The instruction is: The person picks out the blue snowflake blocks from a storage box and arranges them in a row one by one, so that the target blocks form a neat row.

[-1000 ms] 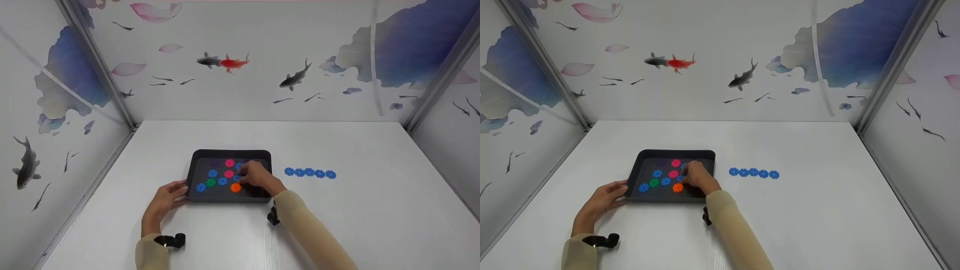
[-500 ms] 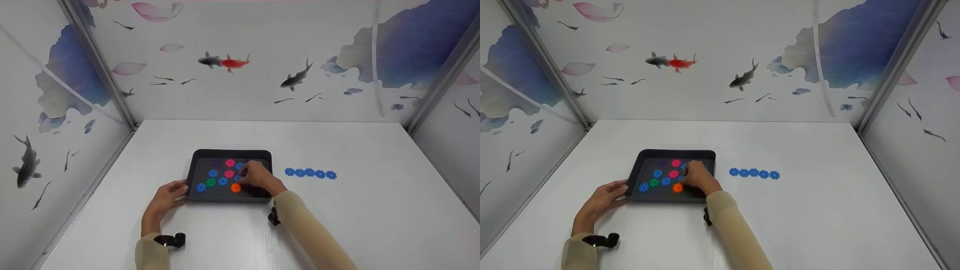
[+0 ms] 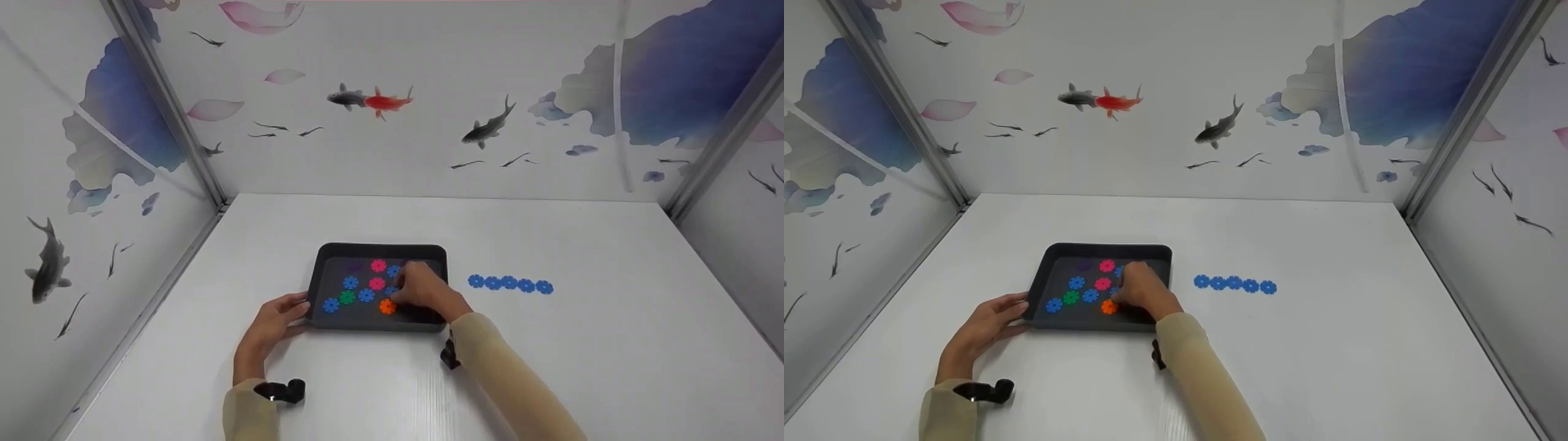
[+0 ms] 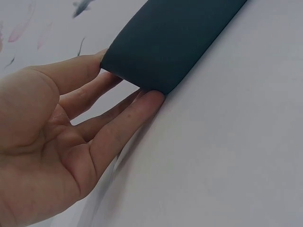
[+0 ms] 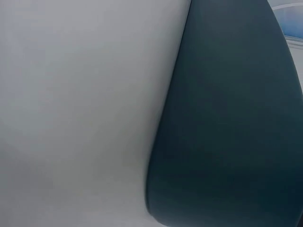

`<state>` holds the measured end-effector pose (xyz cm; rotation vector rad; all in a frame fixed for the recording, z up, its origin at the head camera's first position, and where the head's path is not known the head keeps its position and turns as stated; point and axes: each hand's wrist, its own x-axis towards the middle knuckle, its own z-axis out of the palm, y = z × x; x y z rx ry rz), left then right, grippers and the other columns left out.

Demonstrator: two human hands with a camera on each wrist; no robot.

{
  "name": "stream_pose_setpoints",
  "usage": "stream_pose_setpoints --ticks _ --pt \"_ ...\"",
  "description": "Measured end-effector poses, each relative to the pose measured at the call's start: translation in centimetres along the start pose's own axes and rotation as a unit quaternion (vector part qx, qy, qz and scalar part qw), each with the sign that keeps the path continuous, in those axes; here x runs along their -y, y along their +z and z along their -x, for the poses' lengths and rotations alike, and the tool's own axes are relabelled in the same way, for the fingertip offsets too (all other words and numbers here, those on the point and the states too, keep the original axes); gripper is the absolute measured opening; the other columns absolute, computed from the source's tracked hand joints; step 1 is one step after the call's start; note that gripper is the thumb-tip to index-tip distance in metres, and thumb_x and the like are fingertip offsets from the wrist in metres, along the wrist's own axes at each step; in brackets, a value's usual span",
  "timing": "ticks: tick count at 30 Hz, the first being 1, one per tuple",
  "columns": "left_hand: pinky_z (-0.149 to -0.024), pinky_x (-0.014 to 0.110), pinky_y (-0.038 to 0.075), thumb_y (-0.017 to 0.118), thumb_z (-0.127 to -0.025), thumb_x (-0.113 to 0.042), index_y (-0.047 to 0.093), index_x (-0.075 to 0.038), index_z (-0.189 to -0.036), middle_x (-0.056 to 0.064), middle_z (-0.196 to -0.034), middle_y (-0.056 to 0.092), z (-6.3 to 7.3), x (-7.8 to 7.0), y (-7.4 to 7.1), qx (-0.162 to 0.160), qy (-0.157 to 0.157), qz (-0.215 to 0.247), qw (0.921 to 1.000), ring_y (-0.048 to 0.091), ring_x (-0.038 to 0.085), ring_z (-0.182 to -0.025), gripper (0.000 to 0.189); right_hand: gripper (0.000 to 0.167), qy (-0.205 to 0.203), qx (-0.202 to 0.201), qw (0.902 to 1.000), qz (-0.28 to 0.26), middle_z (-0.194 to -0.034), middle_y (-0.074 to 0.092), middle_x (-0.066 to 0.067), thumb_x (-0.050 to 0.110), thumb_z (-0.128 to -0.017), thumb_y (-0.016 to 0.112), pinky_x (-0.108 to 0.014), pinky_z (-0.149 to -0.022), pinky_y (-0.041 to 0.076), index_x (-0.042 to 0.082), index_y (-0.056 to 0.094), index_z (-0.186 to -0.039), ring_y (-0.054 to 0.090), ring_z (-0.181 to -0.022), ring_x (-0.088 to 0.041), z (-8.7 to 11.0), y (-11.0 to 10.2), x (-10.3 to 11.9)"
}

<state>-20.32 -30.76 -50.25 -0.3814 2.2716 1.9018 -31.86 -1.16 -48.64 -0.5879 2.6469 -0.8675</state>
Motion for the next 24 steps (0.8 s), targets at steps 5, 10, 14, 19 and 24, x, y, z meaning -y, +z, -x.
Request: stream_pose_setpoints --ticks 5,10,14,19,24 --pt "-0.110 0.047 0.050 0.062 -0.100 -0.019 0.048 -0.004 -0.147 0.022 -0.150 0.048 -0.1 0.0 0.1 0.000 0.002 0.002 1.0000 0.047 0.039 -0.140 0.050 0.035 -0.009 -0.011 0.9998 0.013 -0.106 0.071 -0.008 0.026 -0.083 0.080 -0.035 -0.089 0.061 0.004 0.073 -0.109 0.062 -0.086 -0.019 0.2 -0.3 -0.1" --pt "-0.106 0.044 0.054 0.062 -0.100 -0.017 0.049 -0.003 -0.145 0.021 -0.148 0.049 -0.4 0.2 0.2 -0.001 0.003 0.009 1.0000 0.050 0.037 -0.137 0.049 0.034 -0.032 -0.030 0.9985 0.031 -0.106 0.065 -0.008 0.026 -0.082 0.080 -0.036 -0.092 0.060 0.002 0.073 -0.105 0.059 -0.090 -0.020 0.6 -0.8 -0.2" --pt "-0.106 0.044 0.054 0.062 -0.100 -0.017 0.050 -0.004 -0.145 0.020 -0.147 0.050 -0.4 0.1 0.3 -0.003 -0.002 0.009 1.0000 0.050 0.037 -0.137 0.048 0.034 -0.036 -0.041 0.9974 0.048 -0.107 0.064 -0.008 0.026 -0.083 0.080 -0.037 -0.097 0.059 0.003 0.074 -0.106 0.058 -0.094 -0.021 0.9 -1.5 -0.3" --pt "-0.108 0.046 0.052 0.061 -0.101 -0.016 0.050 -0.004 -0.146 0.021 -0.148 0.049 -0.4 0.0 0.3 -0.006 -0.007 0.008 0.9999 0.049 0.038 -0.138 0.048 0.036 -0.031 -0.049 0.9969 0.054 -0.108 0.063 -0.009 0.026 -0.083 0.079 -0.037 -0.096 0.059 0.003 0.074 -0.110 0.059 -0.094 -0.022 1.2 -2.6 -0.5" --pt "-0.107 0.046 0.052 0.061 -0.101 -0.016 0.050 -0.003 -0.145 0.021 -0.147 0.050 -0.4 0.0 0.2 -0.004 -0.005 0.008 0.9999 0.049 0.037 -0.138 0.048 0.034 -0.051 -0.075 0.9941 0.060 -0.106 0.065 -0.011 0.023 -0.082 0.079 -0.037 -0.092 0.060 0.001 0.074 -0.108 0.060 -0.092 -0.022 1.5 -3.7 -1.3"
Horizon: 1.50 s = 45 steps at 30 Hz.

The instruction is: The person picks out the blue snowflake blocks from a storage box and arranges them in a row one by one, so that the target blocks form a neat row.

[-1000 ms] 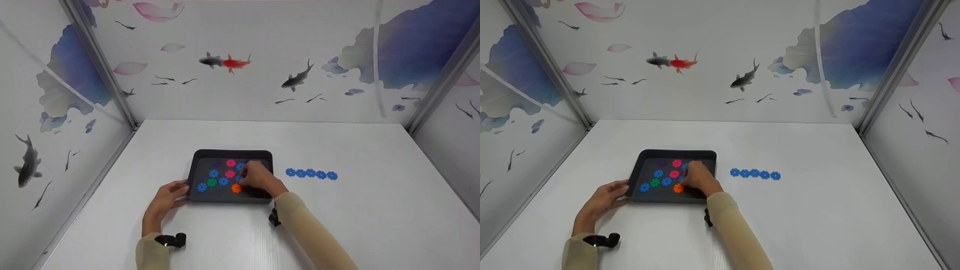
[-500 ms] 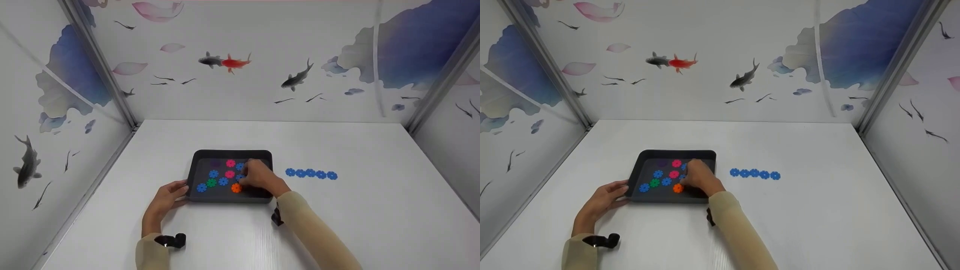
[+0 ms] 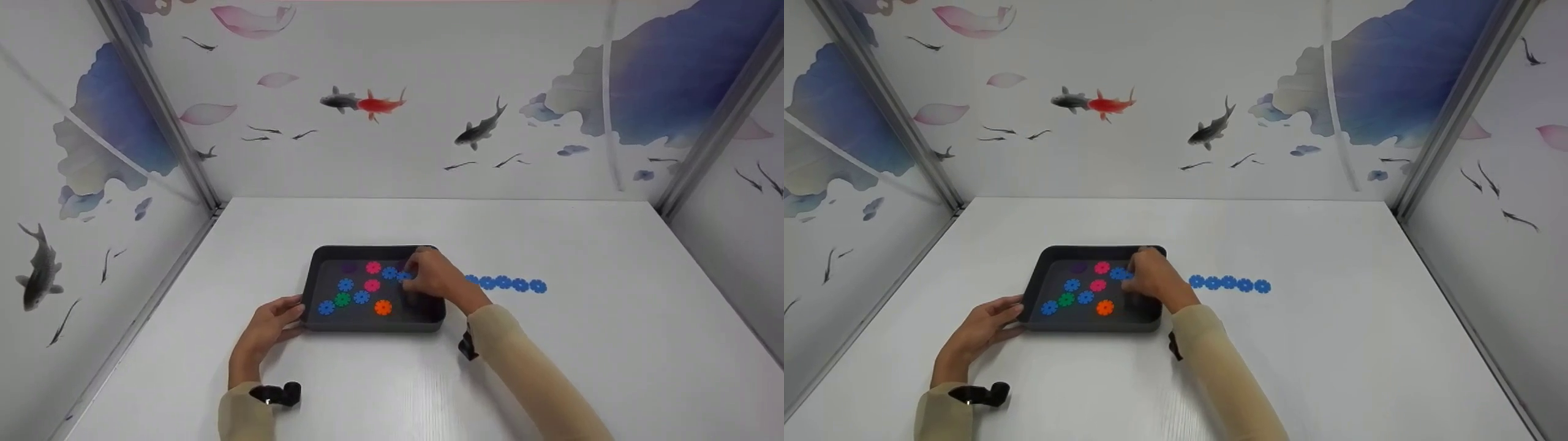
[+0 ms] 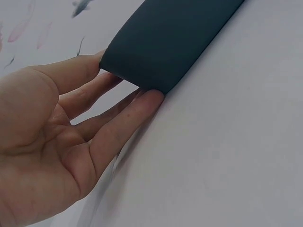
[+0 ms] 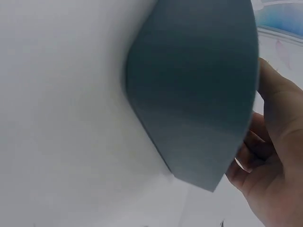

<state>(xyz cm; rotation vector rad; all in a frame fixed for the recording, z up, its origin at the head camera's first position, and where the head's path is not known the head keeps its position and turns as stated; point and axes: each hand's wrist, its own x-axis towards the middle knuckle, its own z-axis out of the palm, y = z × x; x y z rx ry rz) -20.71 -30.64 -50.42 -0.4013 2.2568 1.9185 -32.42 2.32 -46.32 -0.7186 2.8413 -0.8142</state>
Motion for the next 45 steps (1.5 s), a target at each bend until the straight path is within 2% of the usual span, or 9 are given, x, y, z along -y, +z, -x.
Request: stream_pose_setpoints --ticks 11,17,22,32,45 --pt "-0.107 0.046 0.053 0.062 -0.100 -0.017 0.050 -0.003 -0.146 0.022 -0.148 0.050 -0.1 -0.1 0.0 0.005 0.005 0.002 1.0000 0.050 0.037 -0.137 0.049 0.034 -0.004 -0.031 0.9995 -0.009 -0.107 0.064 -0.012 0.022 -0.083 0.075 -0.039 -0.089 0.061 0.000 0.074 -0.109 0.061 -0.094 -0.024 0.5 -3.2 -2.6" --pt "-0.107 0.045 0.053 0.059 -0.102 -0.017 0.046 0.000 -0.147 0.024 -0.149 0.048 0.1 -0.1 0.0 0.013 0.018 0.000 0.9997 0.048 0.040 -0.139 0.050 0.034 -0.008 -0.050 0.9987 -0.004 -0.108 0.066 -0.014 0.022 -0.084 0.077 -0.043 -0.092 0.059 0.000 0.074 -0.109 0.062 -0.101 -0.028 1.4 -5.0 -4.6" --pt "-0.107 0.045 0.053 0.059 -0.102 -0.018 0.046 0.000 -0.147 0.025 -0.150 0.047 0.1 -0.1 -0.1 0.016 0.018 0.002 0.9997 0.048 0.040 -0.139 0.050 0.034 0.014 -0.059 0.9982 0.000 -0.109 0.065 -0.015 0.022 -0.084 0.077 -0.045 -0.093 0.059 -0.001 0.074 -0.109 0.062 -0.101 -0.029 2.2 -6.1 -6.5" --pt "-0.108 0.044 0.051 0.061 -0.101 -0.020 0.046 -0.001 -0.148 0.023 -0.152 0.046 0.2 0.0 -0.5 0.015 0.011 0.001 0.9998 0.044 0.039 -0.142 0.053 0.038 0.085 -0.047 0.9952 -0.017 -0.115 0.062 -0.016 0.021 -0.087 0.075 -0.046 -0.099 0.058 -0.002 0.070 -0.116 0.061 -0.105 -0.030 3.5 -6.9 -10.0" --pt "-0.107 0.045 0.052 0.060 -0.101 -0.018 0.046 0.000 -0.147 0.025 -0.151 0.045 0.1 0.2 -0.1 0.016 0.020 0.006 0.9997 0.043 0.041 -0.142 0.051 0.037 0.105 -0.058 0.9927 -0.017 -0.114 0.063 -0.019 0.023 -0.089 0.073 -0.049 -0.096 0.058 -0.003 0.070 -0.114 0.060 -0.104 -0.032 6.5 -7.8 -14.3"
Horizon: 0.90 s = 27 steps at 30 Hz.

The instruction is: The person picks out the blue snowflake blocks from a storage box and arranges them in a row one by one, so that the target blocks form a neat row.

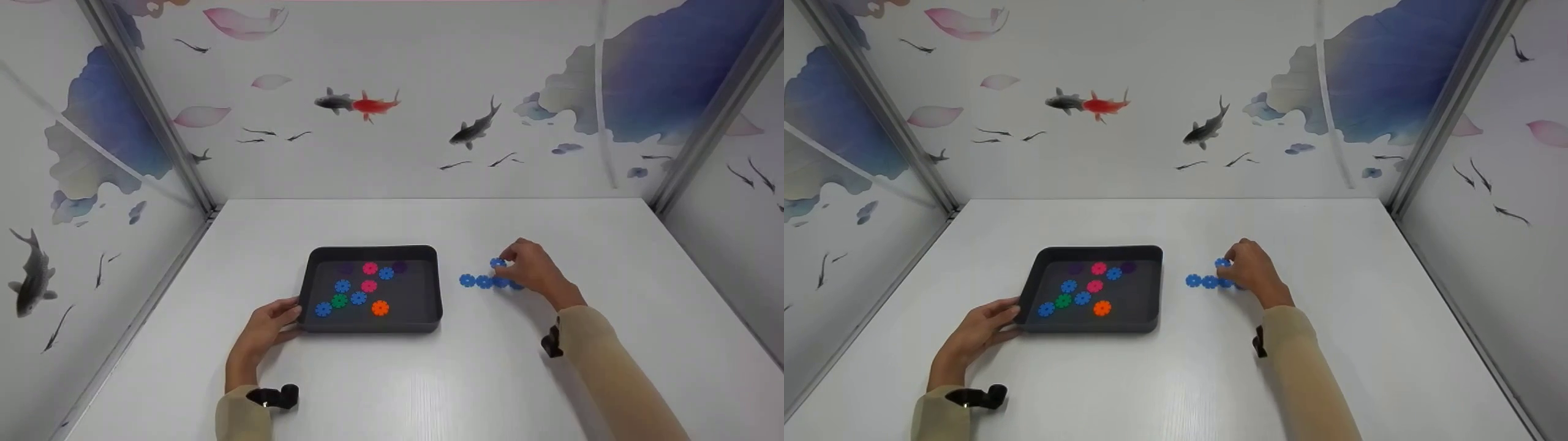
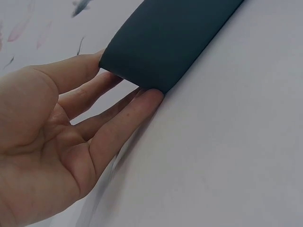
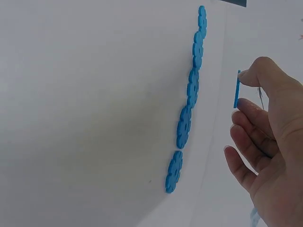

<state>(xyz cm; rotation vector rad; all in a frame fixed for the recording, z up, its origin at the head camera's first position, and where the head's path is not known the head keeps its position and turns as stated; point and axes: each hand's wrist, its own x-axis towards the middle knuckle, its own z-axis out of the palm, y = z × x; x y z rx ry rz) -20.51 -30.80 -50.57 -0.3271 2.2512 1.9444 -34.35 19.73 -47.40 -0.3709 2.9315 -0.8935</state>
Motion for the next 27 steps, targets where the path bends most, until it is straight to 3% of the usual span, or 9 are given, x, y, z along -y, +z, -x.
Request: stream_pose_setpoints --ticks 10,27 --pt "-0.108 0.044 0.052 0.060 -0.101 -0.018 0.045 -0.001 -0.148 0.025 -0.153 0.044 0.3 -0.2 0.0 0.001 -0.003 -0.014 0.9999 0.042 0.040 -0.143 0.052 0.036 0.006 -0.024 0.9997 -0.006 -0.114 0.062 -0.020 0.025 -0.089 0.073 -0.052 -0.096 0.058 -0.001 0.070 -0.113 0.058 -0.106 -0.034 2.2 -1.5 -2.6" --pt "-0.107 0.043 0.053 0.061 -0.101 -0.020 0.046 0.001 -0.147 0.025 -0.151 0.046 0.0 -0.2 0.0 0.001 -0.003 -0.005 1.0000 0.044 0.040 -0.142 0.053 0.039 0.043 -0.009 0.9990 -0.004 -0.113 0.061 -0.023 0.026 -0.091 0.068 -0.053 -0.096 0.055 -0.005 0.067 -0.115 0.056 -0.103 -0.034 4.5 -3.3 -6.5"
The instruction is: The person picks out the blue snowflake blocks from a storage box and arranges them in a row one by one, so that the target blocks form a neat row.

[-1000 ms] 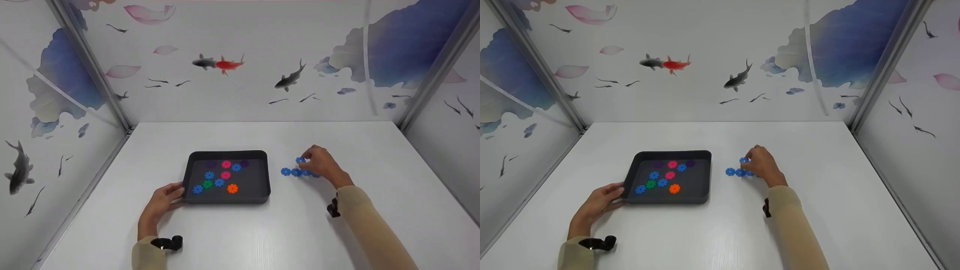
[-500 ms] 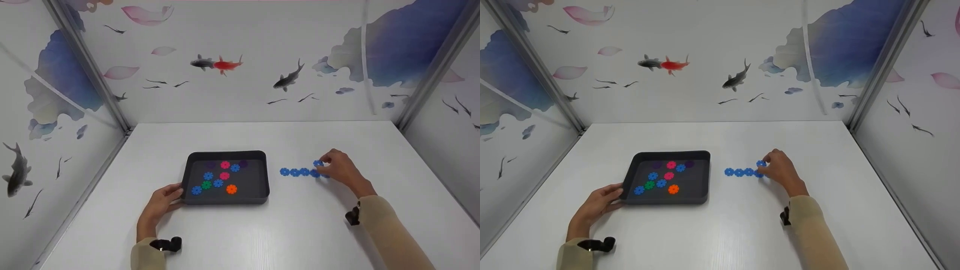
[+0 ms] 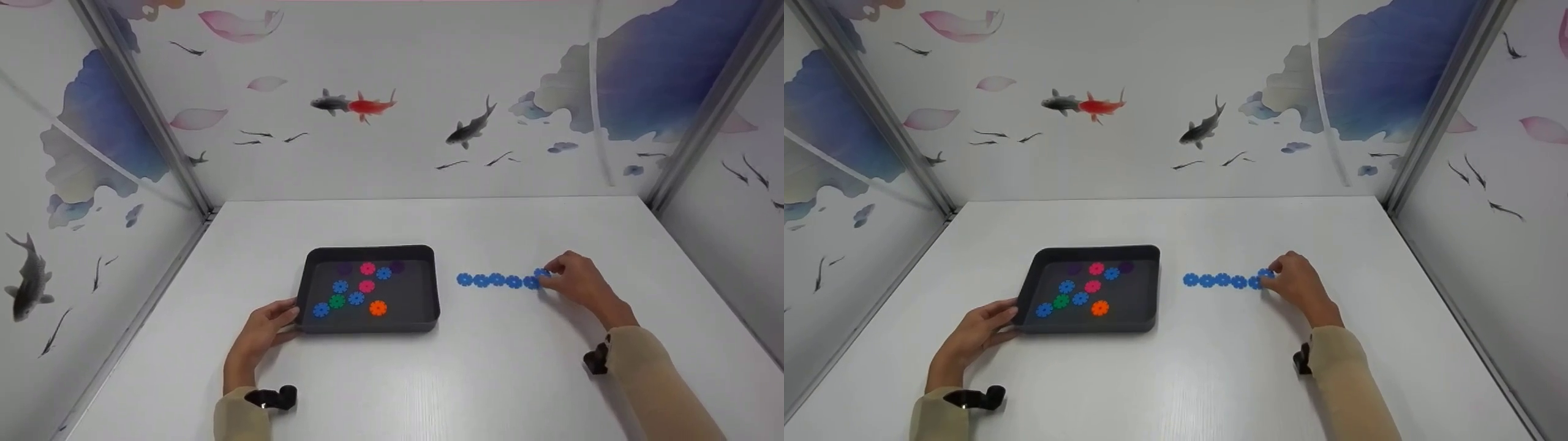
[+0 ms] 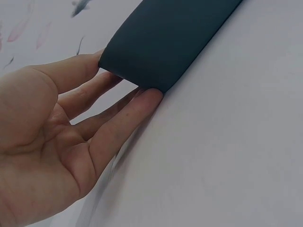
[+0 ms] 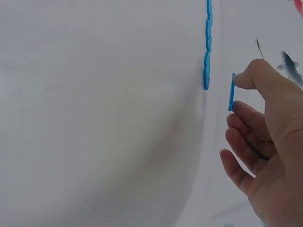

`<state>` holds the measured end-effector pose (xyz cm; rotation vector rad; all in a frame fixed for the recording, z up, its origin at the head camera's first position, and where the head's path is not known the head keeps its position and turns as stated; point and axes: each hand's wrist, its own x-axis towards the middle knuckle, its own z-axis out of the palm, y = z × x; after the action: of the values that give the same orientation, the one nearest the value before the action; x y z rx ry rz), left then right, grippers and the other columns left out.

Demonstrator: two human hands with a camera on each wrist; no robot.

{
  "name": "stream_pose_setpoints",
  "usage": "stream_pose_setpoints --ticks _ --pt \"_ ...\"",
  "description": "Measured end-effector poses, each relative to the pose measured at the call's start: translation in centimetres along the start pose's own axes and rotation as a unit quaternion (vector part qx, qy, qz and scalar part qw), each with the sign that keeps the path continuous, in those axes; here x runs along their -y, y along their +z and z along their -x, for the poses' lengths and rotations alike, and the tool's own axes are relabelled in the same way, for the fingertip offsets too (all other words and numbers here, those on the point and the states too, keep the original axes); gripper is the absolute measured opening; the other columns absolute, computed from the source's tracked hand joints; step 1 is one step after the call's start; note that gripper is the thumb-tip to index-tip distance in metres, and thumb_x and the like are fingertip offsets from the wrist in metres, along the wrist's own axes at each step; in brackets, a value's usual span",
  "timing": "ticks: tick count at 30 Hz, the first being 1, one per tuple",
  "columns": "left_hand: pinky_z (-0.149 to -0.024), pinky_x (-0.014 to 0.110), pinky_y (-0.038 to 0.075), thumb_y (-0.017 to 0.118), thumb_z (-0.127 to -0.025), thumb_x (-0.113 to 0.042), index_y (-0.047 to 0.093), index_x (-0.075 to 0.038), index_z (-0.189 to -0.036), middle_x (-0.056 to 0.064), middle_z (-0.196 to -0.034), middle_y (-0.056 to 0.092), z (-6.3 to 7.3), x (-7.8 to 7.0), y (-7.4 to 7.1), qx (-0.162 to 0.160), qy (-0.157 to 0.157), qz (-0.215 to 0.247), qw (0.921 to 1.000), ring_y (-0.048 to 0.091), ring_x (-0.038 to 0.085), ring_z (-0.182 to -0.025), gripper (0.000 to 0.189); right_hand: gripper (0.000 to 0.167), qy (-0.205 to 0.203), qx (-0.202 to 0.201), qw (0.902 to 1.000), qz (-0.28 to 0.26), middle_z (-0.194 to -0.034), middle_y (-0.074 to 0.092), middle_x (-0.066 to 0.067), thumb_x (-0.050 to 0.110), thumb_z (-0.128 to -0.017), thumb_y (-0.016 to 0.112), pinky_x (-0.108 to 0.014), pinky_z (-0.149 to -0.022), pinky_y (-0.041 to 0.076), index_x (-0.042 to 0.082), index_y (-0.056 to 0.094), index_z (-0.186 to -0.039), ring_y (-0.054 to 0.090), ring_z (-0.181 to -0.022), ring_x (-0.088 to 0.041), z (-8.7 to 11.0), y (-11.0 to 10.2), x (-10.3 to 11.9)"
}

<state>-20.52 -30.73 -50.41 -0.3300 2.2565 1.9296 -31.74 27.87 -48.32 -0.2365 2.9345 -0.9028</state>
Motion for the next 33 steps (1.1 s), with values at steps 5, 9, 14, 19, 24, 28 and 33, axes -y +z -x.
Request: stream_pose_setpoints --ticks 5,9,14,19,24,28,33 --pt "-0.107 0.044 0.053 0.059 -0.102 -0.018 0.044 0.002 -0.148 0.026 -0.152 0.044 0.1 -0.1 0.0 0.004 -0.003 0.009 0.9999 0.044 0.040 -0.141 0.052 0.041 0.024 0.019 0.9995 -0.005 -0.113 0.061 -0.024 0.027 -0.093 0.068 -0.052 -0.095 0.054 -0.005 0.064 -0.117 0.055 -0.100 -0.033 0.4 -0.3 -0.9" --pt "-0.107 0.044 0.052 0.060 -0.102 -0.019 0.043 0.001 -0.148 0.026 -0.153 0.043 0.1 -0.1 -0.2 0.007 -0.001 0.004 1.0000 0.043 0.040 -0.143 0.054 0.044 0.039 0.032 0.9987 -0.006 -0.115 0.061 -0.025 0.028 -0.093 0.068 -0.053 -0.096 0.054 -0.006 0.062 -0.119 0.057 -0.102 -0.034 0.3 -0.4 -1.3" --pt "-0.108 0.045 0.052 0.061 -0.101 -0.019 0.044 0.002 -0.148 0.026 -0.152 0.044 -0.1 0.1 -0.1 0.002 -0.001 0.010 0.9999 0.044 0.041 -0.142 0.054 0.047 0.049 0.040 0.9980 -0.005 -0.116 0.061 -0.025 0.030 -0.093 0.069 -0.054 -0.098 0.054 -0.007 0.061 -0.121 0.057 -0.102 -0.035 0.4 -0.4 -1.5" --pt "-0.108 0.045 0.052 0.061 -0.101 -0.018 0.044 0.002 -0.148 0.027 -0.152 0.044 -0.1 0.2 -0.1 0.002 -0.002 0.016 0.9999 0.043 0.042 -0.142 0.053 0.048 0.054 0.045 0.9975 -0.002 -0.118 0.061 -0.025 0.031 -0.093 0.069 -0.057 -0.102 0.052 -0.006 0.061 -0.123 0.057 -0.105 -0.036 0.4 -0.4 -1.3" --pt "-0.109 0.045 0.051 0.061 -0.101 -0.019 0.044 0.000 -0.148 0.026 -0.153 0.043 0.1 0.0 -0.1 0.004 -0.003 0.010 0.9999 0.043 0.041 -0.143 0.054 0.046 0.046 0.043 0.9980 0.001 -0.119 0.061 -0.025 0.030 -0.093 0.069 -0.058 -0.102 0.051 -0.006 0.062 -0.122 0.056 -0.106 -0.036 0.4 -0.4 -1.3" --pt "-0.109 0.044 0.051 0.062 -0.101 -0.021 0.044 -0.002 -0.149 0.024 -0.154 0.042 0.1 0.0 -0.2 0.003 -0.005 -0.004 1.0000 0.042 0.040 -0.144 0.055 0.045 0.037 0.045 0.9983 0.002 -0.118 0.061 -0.025 0.029 -0.093 0.069 -0.058 -0.103 0.050 -0.005 0.063 -0.121 0.056 -0.106 -0.036 0.4 -0.3 -1.2" --pt "-0.106 0.041 0.054 0.062 -0.100 -0.021 0.044 -0.001 -0.148 0.024 -0.152 0.044 0.0 0.0 -0.2 0.003 -0.003 -0.001 1.0000 0.044 0.039 -0.142 0.055 0.044 0.027 0.046 0.9986 0.004 -0.116 0.062 -0.023 0.030 -0.092 0.070 -0.056 -0.099 0.052 -0.004 0.064 -0.119 0.057 -0.104 -0.034 0.4 -0.3 -1.4"
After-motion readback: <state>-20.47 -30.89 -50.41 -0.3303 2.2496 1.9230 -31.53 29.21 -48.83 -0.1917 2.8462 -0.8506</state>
